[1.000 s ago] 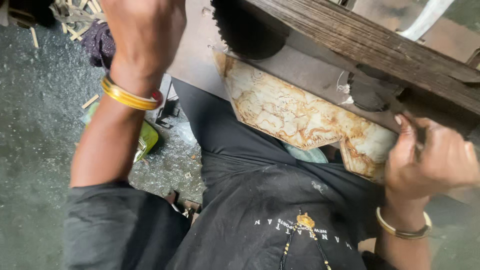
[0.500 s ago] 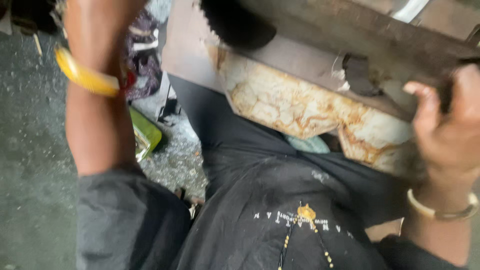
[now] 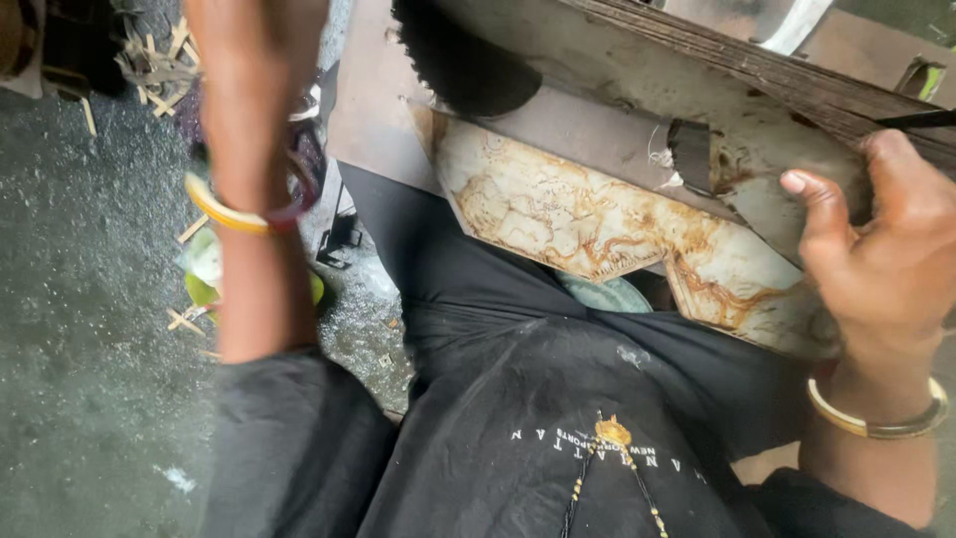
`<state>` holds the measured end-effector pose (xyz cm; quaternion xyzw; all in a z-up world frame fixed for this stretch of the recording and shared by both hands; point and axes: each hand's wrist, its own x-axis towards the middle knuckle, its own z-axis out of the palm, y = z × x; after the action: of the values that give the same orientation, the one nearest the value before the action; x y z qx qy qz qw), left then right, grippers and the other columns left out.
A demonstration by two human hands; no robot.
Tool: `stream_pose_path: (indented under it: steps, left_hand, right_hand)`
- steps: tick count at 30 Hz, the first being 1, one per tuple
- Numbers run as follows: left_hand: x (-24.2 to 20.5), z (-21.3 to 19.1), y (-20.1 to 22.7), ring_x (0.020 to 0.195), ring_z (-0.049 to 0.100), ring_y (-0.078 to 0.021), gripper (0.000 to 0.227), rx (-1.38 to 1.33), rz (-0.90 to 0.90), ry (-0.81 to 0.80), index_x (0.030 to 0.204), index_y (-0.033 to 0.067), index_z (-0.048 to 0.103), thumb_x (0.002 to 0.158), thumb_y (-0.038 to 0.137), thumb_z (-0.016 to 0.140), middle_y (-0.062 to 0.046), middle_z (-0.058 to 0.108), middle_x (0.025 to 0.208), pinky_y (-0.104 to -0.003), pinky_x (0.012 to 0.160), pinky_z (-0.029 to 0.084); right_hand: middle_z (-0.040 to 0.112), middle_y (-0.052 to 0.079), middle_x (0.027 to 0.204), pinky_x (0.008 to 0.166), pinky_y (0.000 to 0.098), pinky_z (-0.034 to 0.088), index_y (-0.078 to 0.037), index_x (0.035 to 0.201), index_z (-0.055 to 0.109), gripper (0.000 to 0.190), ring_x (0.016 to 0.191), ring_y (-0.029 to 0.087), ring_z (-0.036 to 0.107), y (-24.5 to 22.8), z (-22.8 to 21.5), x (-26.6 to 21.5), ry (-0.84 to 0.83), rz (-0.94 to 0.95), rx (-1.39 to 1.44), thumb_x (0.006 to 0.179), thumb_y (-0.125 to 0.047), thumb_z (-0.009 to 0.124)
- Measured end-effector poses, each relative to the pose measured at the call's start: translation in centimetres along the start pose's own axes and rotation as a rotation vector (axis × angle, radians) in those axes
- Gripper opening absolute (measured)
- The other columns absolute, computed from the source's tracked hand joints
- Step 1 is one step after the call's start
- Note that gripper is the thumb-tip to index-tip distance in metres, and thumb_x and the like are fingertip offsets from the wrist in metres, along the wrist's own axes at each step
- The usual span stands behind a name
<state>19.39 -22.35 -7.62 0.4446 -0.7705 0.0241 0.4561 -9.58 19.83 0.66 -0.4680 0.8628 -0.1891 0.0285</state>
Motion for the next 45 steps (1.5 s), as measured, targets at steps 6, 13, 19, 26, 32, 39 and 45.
stream_pose_path:
  steps: [6, 13, 19, 26, 32, 39, 45]
  left_hand:
    - [-9.0, 3.2, 10.6, 0.13, 0.056, -0.0205, 0.031, -0.997, -0.599, -0.056, 0.136, -0.0008, 0.052, 0.111, 0.015, 0.062, -0.014, 0.058, 0.136, -0.035, 0.119, 0.042]
    - [-8.8, 4.2, 13.6, 0.116, 0.063, -0.0153, 0.028, -0.91, -0.551, -0.03, 0.127, -0.0034, 0.058, 0.103, 0.0, 0.073, -0.009, 0.063, 0.124, -0.028, 0.108, 0.051]
    - [-8.4, 3.0, 12.5, 0.106, 0.067, -0.0133, 0.026, -0.87, -0.502, -0.084, 0.12, -0.0016, 0.061, 0.101, -0.002, 0.078, -0.008, 0.065, 0.114, -0.027, 0.1, 0.055]
    - [-8.1, 2.5, 12.6, 0.104, 0.068, -0.0138, 0.027, -0.82, -0.436, -0.102, 0.124, 0.0005, 0.06, 0.102, 0.001, 0.076, -0.007, 0.062, 0.113, -0.025, 0.097, 0.057]
    - [-7.8, 2.4, 12.6, 0.102, 0.068, -0.0146, 0.027, -0.788, -0.42, -0.099, 0.122, 0.0007, 0.06, 0.101, 0.002, 0.077, -0.007, 0.062, 0.112, -0.026, 0.095, 0.057]
    - [-7.9, 2.2, 12.6, 0.099, 0.068, -0.015, 0.026, -0.798, -0.428, -0.094, 0.121, 0.0006, 0.06, 0.1, 0.002, 0.076, -0.007, 0.063, 0.11, -0.026, 0.093, 0.057]
    - [-7.6, 2.1, 12.4, 0.098, 0.069, -0.016, 0.026, -0.72, -0.405, -0.101, 0.119, 0.0008, 0.061, 0.099, 0.004, 0.078, -0.008, 0.064, 0.109, -0.027, 0.092, 0.058]
  right_hand:
    - [0.06, 0.008, 0.095, 0.064, 0.0318, 0.039, 0.005, 0.116, 0.055, 0.023, 0.07, 0.016, 0.047, -1.6, 0.7, -0.4, -0.01, 0.239, 0.336, 0.109, -0.009, 0.071]
    - [0.056, 0.014, 0.08, 0.061, 0.0309, 0.039, 0.007, 0.106, 0.059, 0.03, 0.064, 0.019, 0.047, -2.8, 1.0, -0.9, -0.011, 0.22, 0.09, 0.111, -0.011, 0.083]
    - [0.055, 0.016, 0.078, 0.06, 0.0344, 0.04, 0.006, 0.102, 0.059, 0.03, 0.061, 0.026, 0.049, -2.3, 2.3, -1.8, -0.024, 0.233, -0.051, 0.101, -0.014, 0.081]
    - [0.056, 0.018, 0.084, 0.067, 0.0375, 0.044, 0.005, 0.102, 0.059, 0.026, 0.072, 0.032, 0.056, -0.7, 3.7, -3.3, 0.09, 0.09, -0.196, 0.103, -0.011, 0.079]
    - [0.062, 0.014, 0.101, 0.081, 0.0342, 0.051, 0.001, 0.111, 0.058, 0.009, 0.088, 0.029, 0.063, 0.8, 3.5, -4.5, 0.129, 0.052, -0.208, 0.108, -0.006, 0.064]
    - [0.062, 0.015, 0.103, 0.084, 0.0345, 0.052, 0.003, 0.113, 0.058, 0.007, 0.092, 0.03, 0.064, 1.3, 2.3, -3.2, 0.097, 0.003, -0.213, 0.11, -0.002, 0.064]
    - [0.062, 0.017, 0.105, 0.086, 0.0347, 0.052, 0.004, 0.114, 0.058, 0.006, 0.095, 0.032, 0.065, 1.0, 1.9, -3.0, 0.1, -0.063, -0.199, 0.111, 0.002, 0.064]
